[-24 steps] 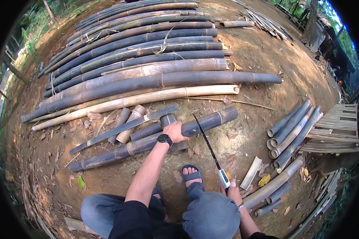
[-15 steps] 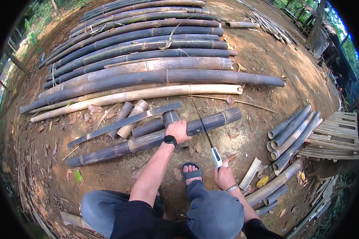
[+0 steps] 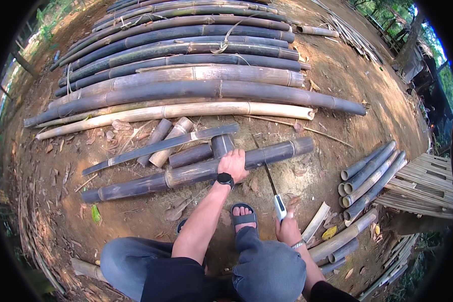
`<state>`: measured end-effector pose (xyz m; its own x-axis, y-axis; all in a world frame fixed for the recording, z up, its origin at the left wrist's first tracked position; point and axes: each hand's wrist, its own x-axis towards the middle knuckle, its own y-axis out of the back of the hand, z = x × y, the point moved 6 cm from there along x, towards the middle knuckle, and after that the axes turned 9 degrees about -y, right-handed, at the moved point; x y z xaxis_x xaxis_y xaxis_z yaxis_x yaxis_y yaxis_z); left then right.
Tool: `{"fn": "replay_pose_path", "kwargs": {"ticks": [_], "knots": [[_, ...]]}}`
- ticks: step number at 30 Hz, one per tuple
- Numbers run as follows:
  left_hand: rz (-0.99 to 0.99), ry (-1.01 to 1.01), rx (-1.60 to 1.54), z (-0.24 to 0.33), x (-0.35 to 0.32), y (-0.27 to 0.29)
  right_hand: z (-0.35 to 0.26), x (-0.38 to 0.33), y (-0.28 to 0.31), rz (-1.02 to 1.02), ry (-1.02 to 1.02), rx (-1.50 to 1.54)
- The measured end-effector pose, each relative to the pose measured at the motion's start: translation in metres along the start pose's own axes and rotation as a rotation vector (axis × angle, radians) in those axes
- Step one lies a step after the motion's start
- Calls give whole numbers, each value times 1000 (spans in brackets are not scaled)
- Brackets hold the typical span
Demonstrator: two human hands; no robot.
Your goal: The person saws a bamboo pole, sets it aside, and then moves other bamboo poles around in the workspace.
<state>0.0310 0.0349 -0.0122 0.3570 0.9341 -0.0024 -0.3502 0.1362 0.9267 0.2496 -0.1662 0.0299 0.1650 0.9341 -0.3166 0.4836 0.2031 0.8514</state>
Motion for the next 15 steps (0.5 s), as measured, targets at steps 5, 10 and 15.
{"fn": "replay_pose_path", "kwargs": {"ticks": [5,10,15], "knots": [[12,86,-31,-8,-1,0,-10,24,13,-34,21,-6],[-22,-71,-3,5,-1,-6,1,21,24,-51,75,32],[-36,-108,-10,6,4,-8,-4,13,7,-42,-18,-23]]}}
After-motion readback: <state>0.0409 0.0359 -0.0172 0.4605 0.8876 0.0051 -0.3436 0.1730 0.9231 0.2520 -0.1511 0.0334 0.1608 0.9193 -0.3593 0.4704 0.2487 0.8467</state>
